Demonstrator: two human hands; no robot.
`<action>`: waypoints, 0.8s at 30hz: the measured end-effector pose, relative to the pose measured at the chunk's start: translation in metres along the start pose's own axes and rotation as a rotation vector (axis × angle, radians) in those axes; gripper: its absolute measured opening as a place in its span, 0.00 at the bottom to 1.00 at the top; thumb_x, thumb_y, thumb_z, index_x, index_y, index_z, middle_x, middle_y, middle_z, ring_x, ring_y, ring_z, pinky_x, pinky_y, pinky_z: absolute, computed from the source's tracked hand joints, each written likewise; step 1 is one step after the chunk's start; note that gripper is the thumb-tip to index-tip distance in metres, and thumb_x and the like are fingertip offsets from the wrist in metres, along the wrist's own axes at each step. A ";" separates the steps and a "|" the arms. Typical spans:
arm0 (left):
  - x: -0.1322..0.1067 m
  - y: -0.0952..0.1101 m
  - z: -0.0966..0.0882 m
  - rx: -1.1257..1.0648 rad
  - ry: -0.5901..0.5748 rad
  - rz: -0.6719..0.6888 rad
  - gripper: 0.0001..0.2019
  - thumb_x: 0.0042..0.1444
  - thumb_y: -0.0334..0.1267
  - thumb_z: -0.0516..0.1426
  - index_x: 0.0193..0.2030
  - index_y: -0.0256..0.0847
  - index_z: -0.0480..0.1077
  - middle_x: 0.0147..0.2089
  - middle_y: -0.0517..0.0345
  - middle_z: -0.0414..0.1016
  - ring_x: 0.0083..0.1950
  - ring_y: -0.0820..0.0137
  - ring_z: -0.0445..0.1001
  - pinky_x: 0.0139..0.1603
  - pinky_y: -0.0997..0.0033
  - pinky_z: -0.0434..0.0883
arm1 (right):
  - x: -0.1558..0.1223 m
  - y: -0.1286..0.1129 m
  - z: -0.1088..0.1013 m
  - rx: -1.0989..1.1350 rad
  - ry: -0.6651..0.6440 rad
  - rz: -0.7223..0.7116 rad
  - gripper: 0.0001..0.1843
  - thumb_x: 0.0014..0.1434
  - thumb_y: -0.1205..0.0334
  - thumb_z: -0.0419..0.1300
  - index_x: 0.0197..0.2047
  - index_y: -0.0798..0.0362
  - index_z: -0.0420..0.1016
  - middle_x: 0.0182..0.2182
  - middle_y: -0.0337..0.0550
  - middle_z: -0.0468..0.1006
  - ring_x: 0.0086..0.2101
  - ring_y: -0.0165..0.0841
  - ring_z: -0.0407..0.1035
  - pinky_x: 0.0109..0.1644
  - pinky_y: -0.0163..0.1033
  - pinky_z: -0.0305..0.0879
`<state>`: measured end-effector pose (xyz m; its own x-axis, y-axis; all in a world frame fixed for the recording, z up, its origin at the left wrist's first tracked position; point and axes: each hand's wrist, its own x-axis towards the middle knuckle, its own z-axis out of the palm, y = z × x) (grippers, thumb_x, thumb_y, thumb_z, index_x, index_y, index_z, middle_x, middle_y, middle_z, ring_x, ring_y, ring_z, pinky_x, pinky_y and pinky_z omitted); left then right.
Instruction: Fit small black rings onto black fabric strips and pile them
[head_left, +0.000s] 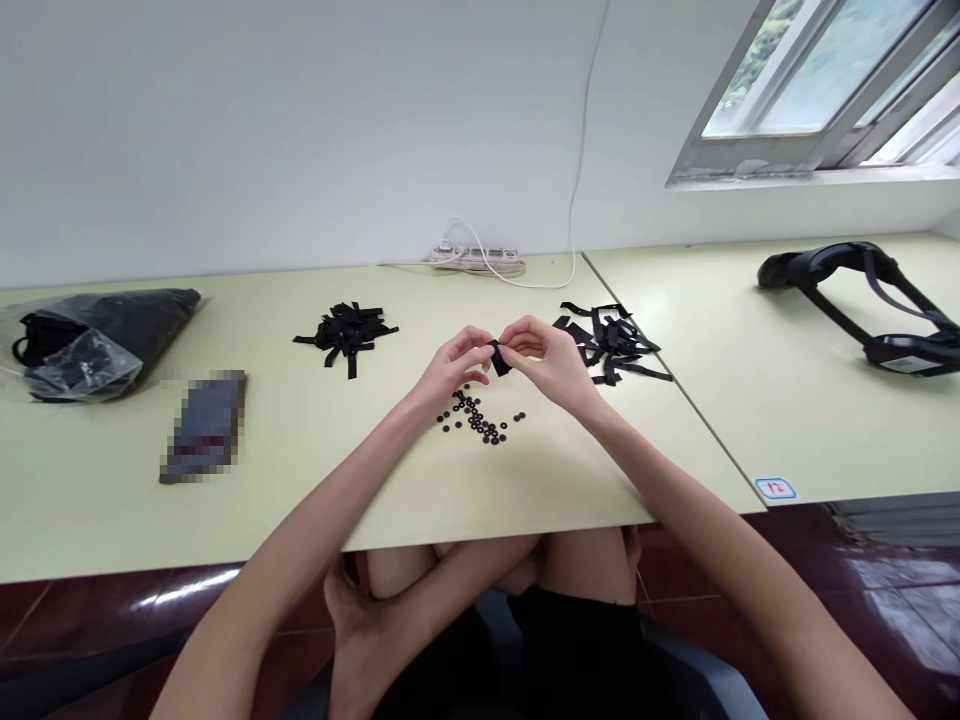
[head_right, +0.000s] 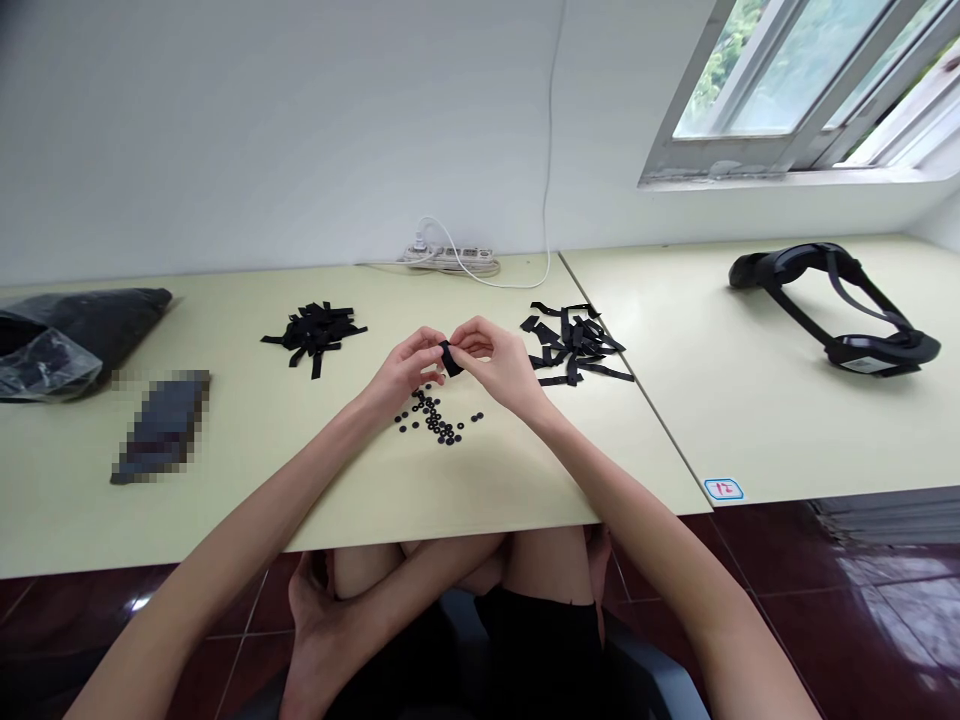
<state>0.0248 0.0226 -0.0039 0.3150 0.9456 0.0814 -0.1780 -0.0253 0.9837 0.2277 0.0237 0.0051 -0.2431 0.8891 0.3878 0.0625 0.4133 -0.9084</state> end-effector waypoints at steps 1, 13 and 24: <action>0.001 -0.001 -0.001 0.032 0.011 0.011 0.20 0.57 0.55 0.73 0.43 0.44 0.76 0.43 0.59 0.69 0.42 0.70 0.70 0.43 0.69 0.76 | 0.000 0.000 0.001 -0.009 -0.003 -0.007 0.16 0.65 0.46 0.75 0.43 0.48 0.81 0.38 0.42 0.87 0.42 0.39 0.83 0.54 0.50 0.82; 0.004 -0.002 -0.008 0.090 0.075 0.015 0.23 0.56 0.58 0.74 0.41 0.42 0.76 0.39 0.60 0.70 0.42 0.70 0.70 0.43 0.70 0.76 | -0.002 0.003 0.002 -0.127 -0.155 0.083 0.17 0.72 0.44 0.66 0.40 0.49 0.79 0.35 0.44 0.88 0.37 0.38 0.83 0.51 0.48 0.77; 0.016 0.006 -0.047 -0.116 0.550 0.044 0.19 0.58 0.47 0.76 0.39 0.45 0.70 0.33 0.65 0.73 0.29 0.77 0.70 0.27 0.80 0.65 | -0.004 0.003 0.003 -0.200 -0.196 0.128 0.12 0.72 0.51 0.61 0.40 0.48 0.78 0.35 0.45 0.87 0.37 0.39 0.82 0.50 0.47 0.78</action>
<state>-0.0152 0.0528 -0.0039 -0.2216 0.9751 -0.0038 -0.2907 -0.0623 0.9548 0.2261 0.0211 0.0008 -0.4020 0.8896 0.2170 0.2897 0.3484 -0.8915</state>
